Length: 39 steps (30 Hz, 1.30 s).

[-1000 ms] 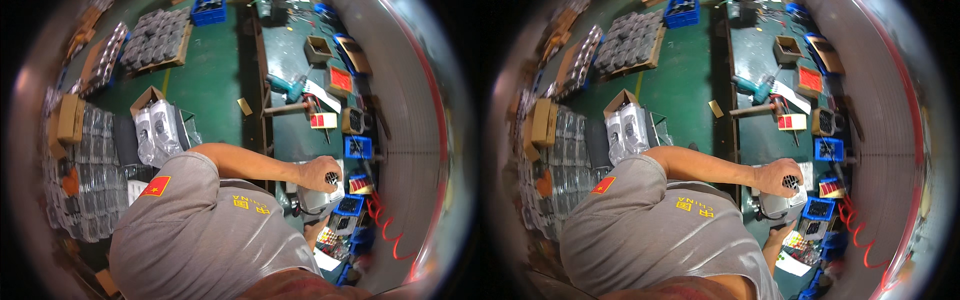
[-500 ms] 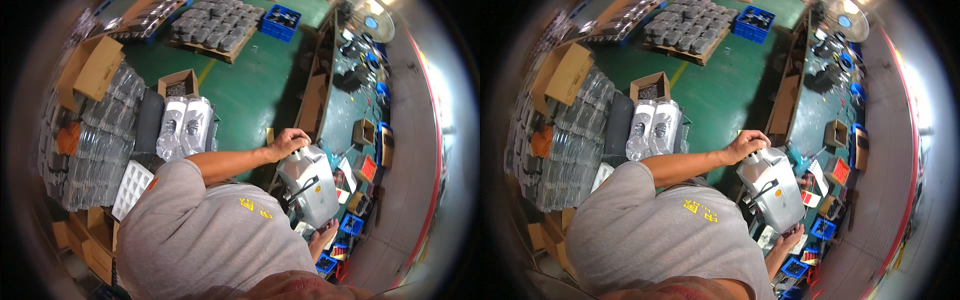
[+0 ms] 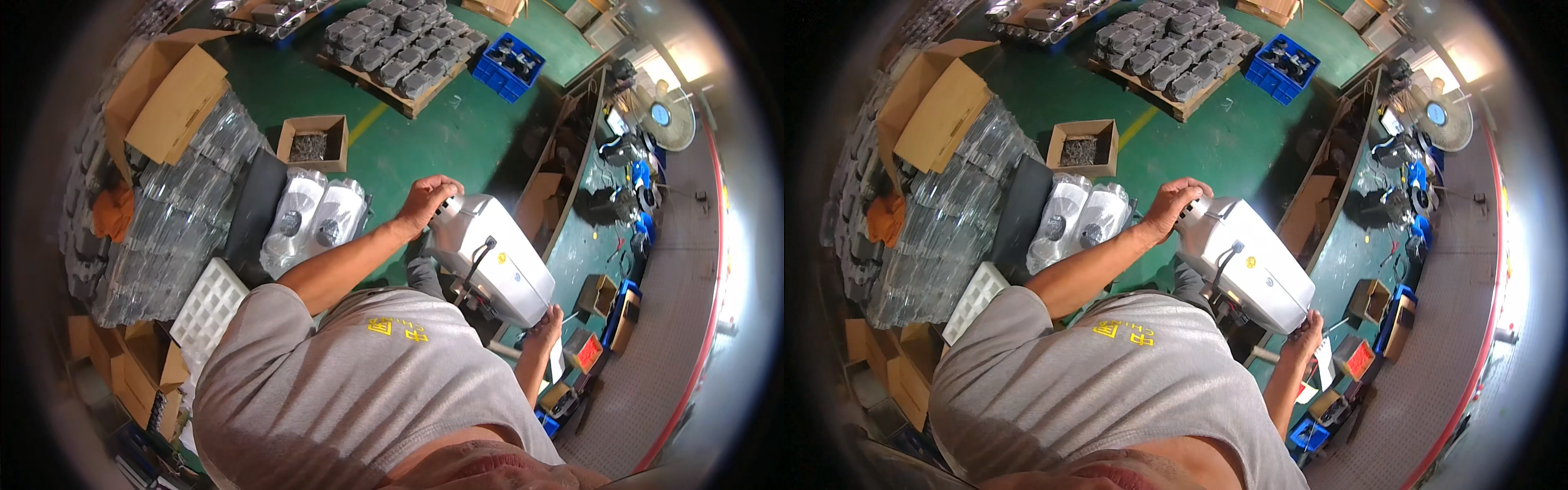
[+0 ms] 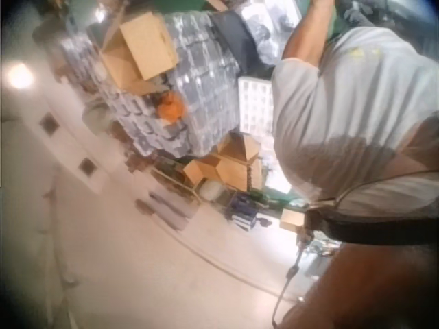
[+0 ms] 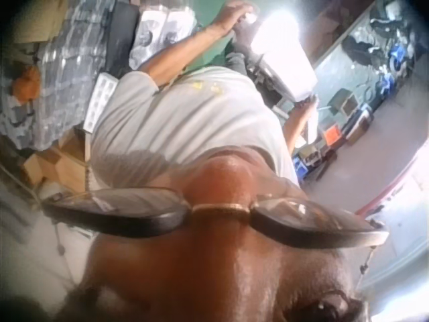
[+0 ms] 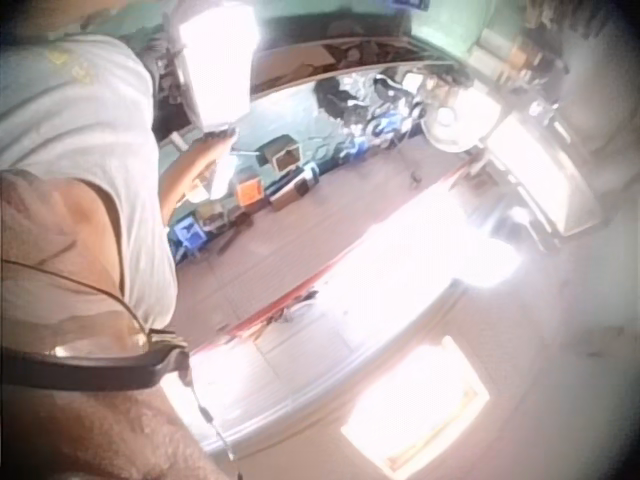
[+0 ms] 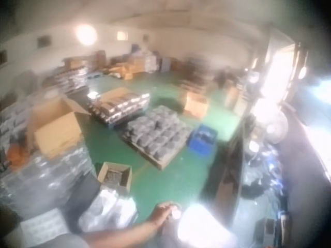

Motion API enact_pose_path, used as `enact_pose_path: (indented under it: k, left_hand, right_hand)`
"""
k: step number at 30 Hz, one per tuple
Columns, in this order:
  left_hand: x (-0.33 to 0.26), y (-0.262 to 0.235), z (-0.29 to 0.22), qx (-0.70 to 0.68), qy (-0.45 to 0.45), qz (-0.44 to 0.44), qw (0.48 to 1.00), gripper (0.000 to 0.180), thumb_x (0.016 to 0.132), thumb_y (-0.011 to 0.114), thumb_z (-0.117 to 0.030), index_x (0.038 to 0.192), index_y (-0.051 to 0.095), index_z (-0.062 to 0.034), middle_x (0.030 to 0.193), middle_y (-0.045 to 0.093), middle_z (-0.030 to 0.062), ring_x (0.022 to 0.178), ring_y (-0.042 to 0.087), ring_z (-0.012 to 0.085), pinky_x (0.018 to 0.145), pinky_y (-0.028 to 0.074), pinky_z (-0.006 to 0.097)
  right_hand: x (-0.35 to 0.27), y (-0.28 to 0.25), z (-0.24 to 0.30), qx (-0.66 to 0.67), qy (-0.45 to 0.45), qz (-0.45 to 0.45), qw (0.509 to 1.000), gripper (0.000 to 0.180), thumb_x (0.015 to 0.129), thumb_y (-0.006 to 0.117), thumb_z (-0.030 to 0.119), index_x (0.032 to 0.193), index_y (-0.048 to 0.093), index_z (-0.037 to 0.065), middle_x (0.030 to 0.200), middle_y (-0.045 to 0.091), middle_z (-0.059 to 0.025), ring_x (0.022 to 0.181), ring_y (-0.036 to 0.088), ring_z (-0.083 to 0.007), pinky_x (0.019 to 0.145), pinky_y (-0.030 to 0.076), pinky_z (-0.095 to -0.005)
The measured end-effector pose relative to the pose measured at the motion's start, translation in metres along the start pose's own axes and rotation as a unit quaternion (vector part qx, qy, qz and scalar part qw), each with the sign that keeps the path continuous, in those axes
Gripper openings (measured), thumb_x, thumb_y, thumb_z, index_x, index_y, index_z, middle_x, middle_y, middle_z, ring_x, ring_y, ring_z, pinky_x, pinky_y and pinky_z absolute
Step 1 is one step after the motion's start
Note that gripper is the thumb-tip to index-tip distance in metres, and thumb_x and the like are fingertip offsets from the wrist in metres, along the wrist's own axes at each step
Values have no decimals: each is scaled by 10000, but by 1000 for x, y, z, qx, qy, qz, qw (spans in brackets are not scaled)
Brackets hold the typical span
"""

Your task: The person assembles a silver metal housing onto a motor unit using a cordless drill to fasten screws. They handle the motor, housing, screws, and drill, then place the completed unit on a table with other similar units.

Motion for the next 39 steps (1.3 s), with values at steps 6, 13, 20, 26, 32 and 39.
enact_pose_path:
  k: [6, 13, 20, 26, 32, 39]
  left_hand:
    - [120, -17, -6, 3, 23, -40, 999, 250, 886, 625, -278, 959, 718, -58, 911, 676, 17, 836, 605, 100, 761, 491, 260]
    - [230, -62, -43, -13, 29, -130, 991, 273, 881, 626, -276, 975, 712, -34, 937, 682, 29, 871, 612, 121, 792, 484, 273]
    - [315, -179, -70, -13, 58, -271, 961, 229, 899, 589, -206, 995, 713, -38, 973, 692, 20, 918, 608, 125, 835, 461, 274]
    - [402, -287, -117, -67, 99, -301, 946, 214, 912, 585, -200, 970, 704, -33, 935, 673, 2, 909, 604, 125, 853, 457, 293]
    - [468, -407, -181, -57, 138, -333, 931, 252, 919, 563, -213, 989, 708, -18, 953, 681, 47, 878, 631, 147, 788, 492, 312]
    - [515, -513, -247, -112, 112, -400, 903, 266, 914, 565, -223, 983, 706, -7, 892, 675, 57, 796, 635, 156, 718, 511, 319]
  right_hand:
    - [107, 104, 39, 6, -8, -13, 1000, 223, 894, 671, 330, 857, 644, 112, 716, 631, 23, 620, 583, -87, 574, 441, -255]
    - [219, 253, 86, -47, 11, 25, 999, 257, 863, 691, 317, 963, 661, 82, 826, 669, 11, 725, 633, -115, 606, 469, -270]
    - [296, 452, 99, -128, 13, 113, 985, 180, 874, 687, 223, 763, 654, 85, 657, 587, 38, 505, 515, -80, 467, 404, -221]
    - [337, 642, 93, -121, 22, 190, 974, 233, 892, 670, 189, 689, 591, 105, 619, 555, 32, 485, 501, -85, 448, 399, -227]
    - [345, 826, 90, -141, 25, 222, 965, 247, 897, 671, 140, 671, 571, 127, 638, 548, 36, 527, 496, -79, 477, 374, -244]
    - [360, 1018, 56, -196, 40, 259, 945, 262, 869, 704, 171, 662, 548, 133, 621, 497, 56, 527, 472, -78, 486, 358, -246]
Point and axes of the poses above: each hand's wrist, its own x-axis towards the middle knuckle, its own y-axis out of the palm, z = x × y, the point moved 7 cm from there along x, towards the middle knuckle
